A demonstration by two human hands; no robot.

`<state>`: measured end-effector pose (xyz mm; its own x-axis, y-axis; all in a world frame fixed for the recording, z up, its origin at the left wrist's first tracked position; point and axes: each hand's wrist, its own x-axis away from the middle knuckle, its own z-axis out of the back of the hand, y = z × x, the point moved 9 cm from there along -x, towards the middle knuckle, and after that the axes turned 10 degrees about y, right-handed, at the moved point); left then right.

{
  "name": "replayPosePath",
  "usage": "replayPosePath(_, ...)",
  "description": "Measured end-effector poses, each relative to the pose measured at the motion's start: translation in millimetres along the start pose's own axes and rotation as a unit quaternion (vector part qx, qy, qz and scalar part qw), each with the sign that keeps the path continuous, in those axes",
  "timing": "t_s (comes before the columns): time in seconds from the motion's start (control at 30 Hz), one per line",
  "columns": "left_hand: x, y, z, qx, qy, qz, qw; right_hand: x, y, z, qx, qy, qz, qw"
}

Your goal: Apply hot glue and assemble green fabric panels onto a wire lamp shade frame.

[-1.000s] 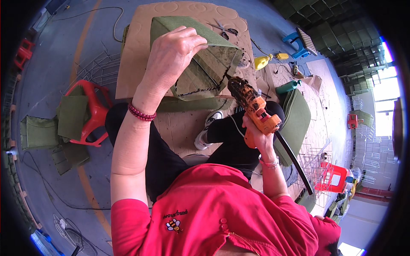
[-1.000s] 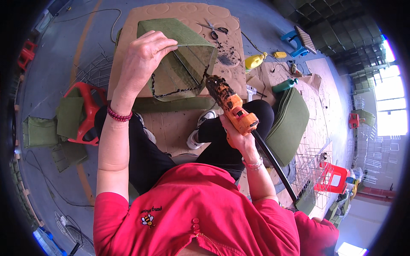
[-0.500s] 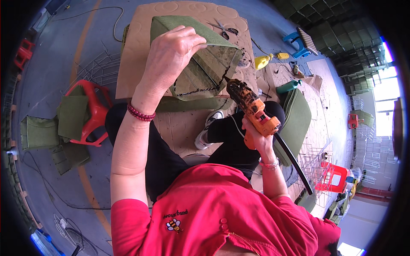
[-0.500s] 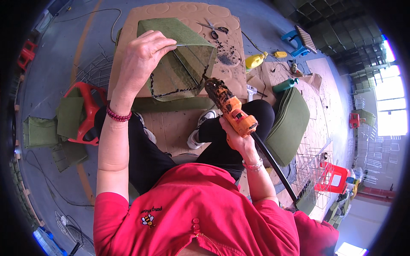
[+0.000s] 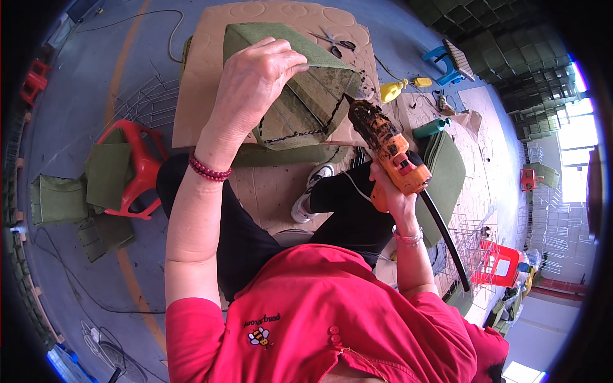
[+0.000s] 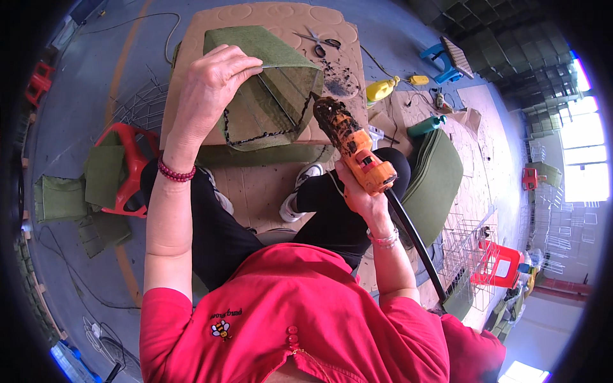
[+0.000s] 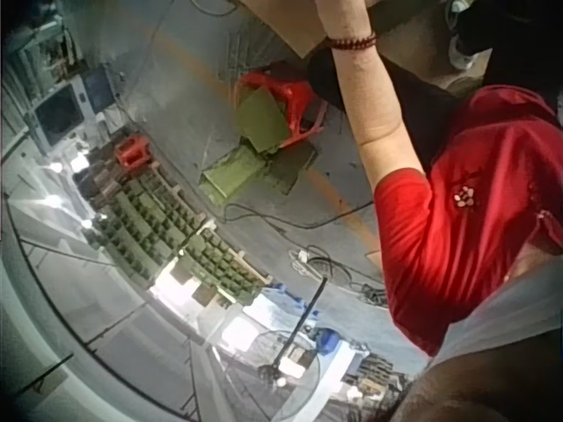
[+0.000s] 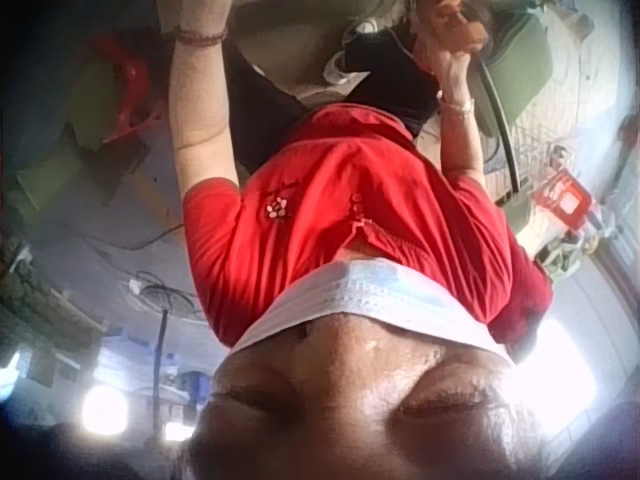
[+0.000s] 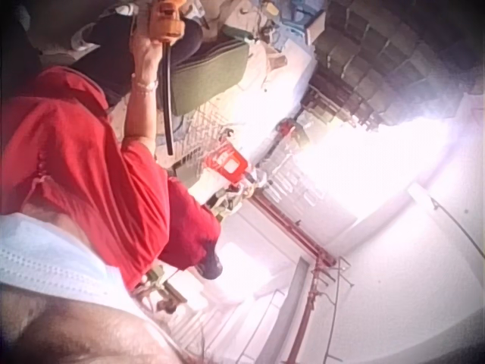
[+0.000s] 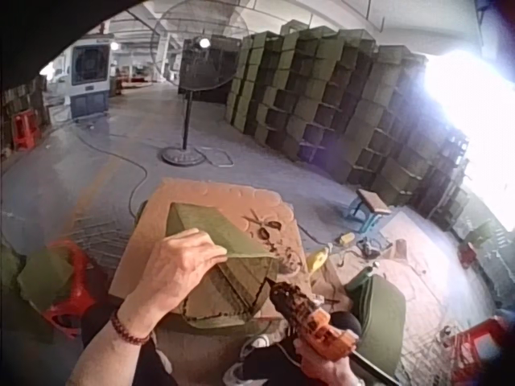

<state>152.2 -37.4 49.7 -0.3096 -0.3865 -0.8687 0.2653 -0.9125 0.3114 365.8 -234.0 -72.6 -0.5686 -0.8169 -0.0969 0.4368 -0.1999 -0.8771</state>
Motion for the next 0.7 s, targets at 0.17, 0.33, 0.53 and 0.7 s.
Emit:
replayPosePath(0.17,0.2,0.5,0.3,-0.003,-0.003,0.003,1.000,-5.7,2.0,3.9,0.049,-0.003,0.022,0.999)
replayPosePath(0.33,0.7,-0.8,-1.0,-0.004,-0.006,0.004,1.000,1.7,12.4,-0.1,0.044,-0.019,-0.014,0.999)
replayPosePath(0.53,1.8,-0.7,0.0,-0.005,-0.013,0.008,1.000,11.6,29.8,-2.4,0.025,-0.020,-0.102,0.994)
replayPosePath(0.7,-1.4,-3.3,7.4,-0.011,0.001,0.025,1.000,7.1,23.0,4.4,-0.057,-0.016,0.009,0.998)
